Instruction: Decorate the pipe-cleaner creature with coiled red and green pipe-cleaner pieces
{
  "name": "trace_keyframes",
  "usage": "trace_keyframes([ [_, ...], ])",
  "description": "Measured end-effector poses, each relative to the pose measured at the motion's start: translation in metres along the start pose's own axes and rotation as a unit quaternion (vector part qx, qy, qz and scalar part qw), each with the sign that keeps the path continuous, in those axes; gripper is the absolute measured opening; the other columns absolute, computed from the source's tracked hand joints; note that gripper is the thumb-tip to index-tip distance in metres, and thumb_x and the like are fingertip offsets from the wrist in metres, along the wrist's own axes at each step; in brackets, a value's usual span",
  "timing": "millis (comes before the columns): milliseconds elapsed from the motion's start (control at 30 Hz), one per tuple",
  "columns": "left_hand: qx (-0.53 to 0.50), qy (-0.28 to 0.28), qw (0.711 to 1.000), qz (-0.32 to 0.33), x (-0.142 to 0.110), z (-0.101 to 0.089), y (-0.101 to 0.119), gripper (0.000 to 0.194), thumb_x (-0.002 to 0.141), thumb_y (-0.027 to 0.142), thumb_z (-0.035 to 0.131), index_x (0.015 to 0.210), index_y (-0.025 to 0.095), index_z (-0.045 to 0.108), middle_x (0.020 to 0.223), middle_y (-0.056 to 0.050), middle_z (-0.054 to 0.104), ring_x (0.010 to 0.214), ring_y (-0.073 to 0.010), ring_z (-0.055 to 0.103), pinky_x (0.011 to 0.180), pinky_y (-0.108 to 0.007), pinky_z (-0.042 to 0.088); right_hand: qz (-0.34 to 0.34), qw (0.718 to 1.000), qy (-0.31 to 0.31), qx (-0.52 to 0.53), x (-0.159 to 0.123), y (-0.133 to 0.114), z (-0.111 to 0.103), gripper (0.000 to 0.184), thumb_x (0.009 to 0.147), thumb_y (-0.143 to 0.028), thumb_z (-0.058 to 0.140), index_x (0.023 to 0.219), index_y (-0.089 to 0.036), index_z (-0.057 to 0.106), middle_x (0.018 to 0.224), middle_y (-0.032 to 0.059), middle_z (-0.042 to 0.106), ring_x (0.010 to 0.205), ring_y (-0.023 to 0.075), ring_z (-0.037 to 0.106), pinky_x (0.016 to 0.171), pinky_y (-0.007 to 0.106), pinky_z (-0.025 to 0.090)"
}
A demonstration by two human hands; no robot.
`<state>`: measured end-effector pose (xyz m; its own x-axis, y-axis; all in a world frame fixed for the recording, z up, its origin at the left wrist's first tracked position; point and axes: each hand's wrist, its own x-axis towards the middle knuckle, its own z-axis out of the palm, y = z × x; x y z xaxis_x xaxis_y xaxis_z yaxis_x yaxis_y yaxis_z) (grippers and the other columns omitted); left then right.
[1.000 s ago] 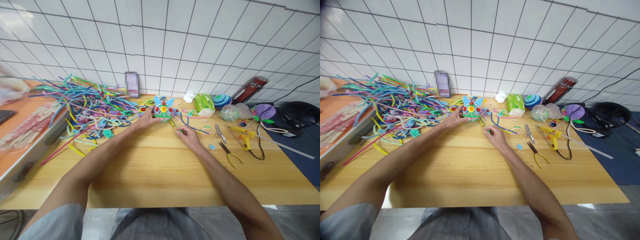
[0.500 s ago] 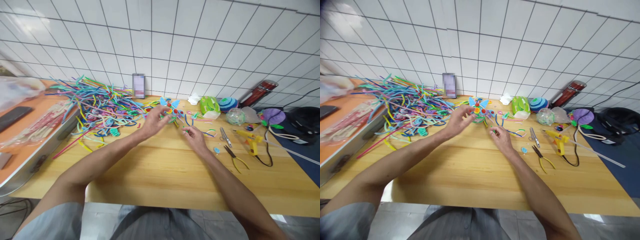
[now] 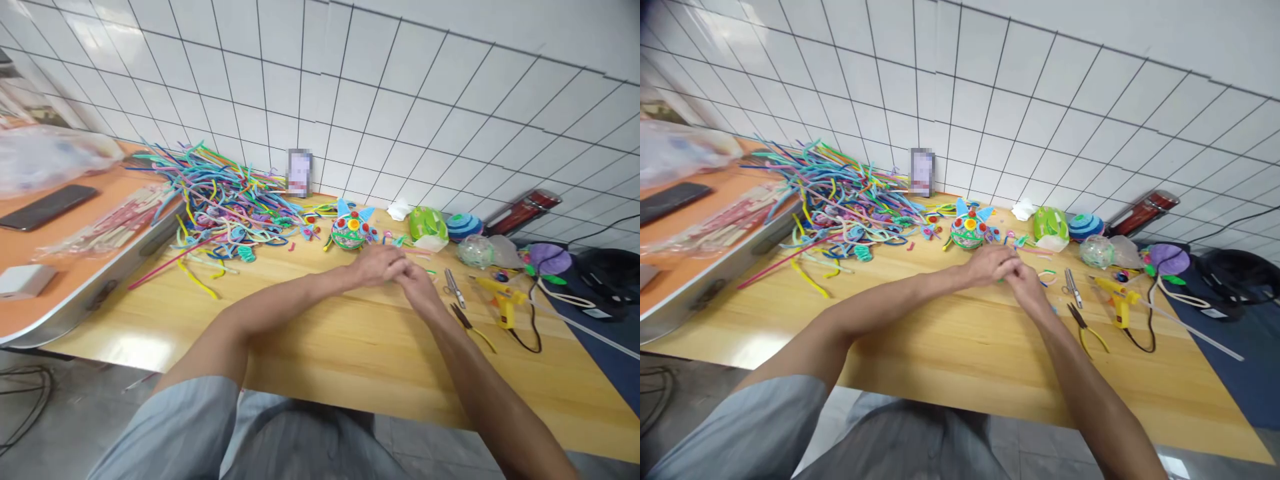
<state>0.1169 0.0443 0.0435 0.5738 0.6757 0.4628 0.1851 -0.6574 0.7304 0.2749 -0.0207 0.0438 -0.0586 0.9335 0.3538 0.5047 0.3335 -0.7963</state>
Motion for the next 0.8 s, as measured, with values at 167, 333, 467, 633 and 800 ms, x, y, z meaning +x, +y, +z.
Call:
trace_keyframes([
  [167,-0.086,0.071,0.989,-0.096,-0.015,-0.022,-0.013,0.065,0.111,0.055,0.020,0.099,0.015,0.069,0.103,-0.014,0.077,0.096,-0.0253,0.073,0.089,-0.039,0.058,0.077,0.996,0.015,0.038,0.001,-0.020,-0.021,0.027,0.088,-0.041,0.072,0.108,-0.025,0.081,0.106,0.0053,0.082,0.096,0.0247,0.074,0.086,0.041,0.061],
  [333,-0.285,0.016,0.943,-0.170,-0.047,-0.013,0.006,0.056,0.101,0.071,0.045,0.101,0.018,0.065,0.100,-0.009,0.073,0.069,-0.0163,0.067,0.058,-0.028,0.054,0.066,0.996,0.032,0.047,-0.010,-0.027,-0.006,0.027,0.089,-0.039,0.069,0.108,-0.024,0.079,0.098,0.0050,0.079,0.090,0.0224,0.073,0.082,0.038,0.059],
  [467,-0.272,-0.014,0.944,-0.184,-0.077,-0.011,0.021,0.042,0.098,0.061,0.056,0.097,0.020,0.064,0.089,-0.004,0.068,0.066,-0.0139,0.063,0.058,-0.026,0.051,0.009,1.000,0.024,0.008,-0.021,-0.029,0.007,0.021,0.094,-0.034,0.064,0.106,-0.025,0.079,0.099,0.0050,0.077,0.090,0.0215,0.071,0.082,0.037,0.056],
  [633,0.010,0.103,0.992,-0.067,-0.107,-0.047,-0.001,0.030,0.093,0.043,0.069,0.114,0.021,0.067,0.099,-0.007,0.069,0.082,-0.0209,0.065,0.079,-0.038,0.058,-0.026,0.997,0.045,-0.049,-0.027,-0.016,0.015,0.020,0.097,-0.032,0.062,0.107,-0.025,0.078,0.100,0.0058,0.074,0.092,0.0219,0.068,0.081,0.036,0.054],
  [800,0.124,0.133,0.982,-0.054,-0.100,-0.096,-0.061,0.095,0.074,0.029,0.085,0.156,0.019,0.039,0.164,-0.021,0.042,0.156,-0.0393,0.038,0.128,-0.058,0.035,-0.010,0.995,0.023,-0.096,-0.022,0.007,0.023,0.026,0.091,-0.028,0.064,0.114,-0.023,0.075,0.102,0.0065,0.072,0.085,0.0209,0.066,0.081,0.037,0.056],
])
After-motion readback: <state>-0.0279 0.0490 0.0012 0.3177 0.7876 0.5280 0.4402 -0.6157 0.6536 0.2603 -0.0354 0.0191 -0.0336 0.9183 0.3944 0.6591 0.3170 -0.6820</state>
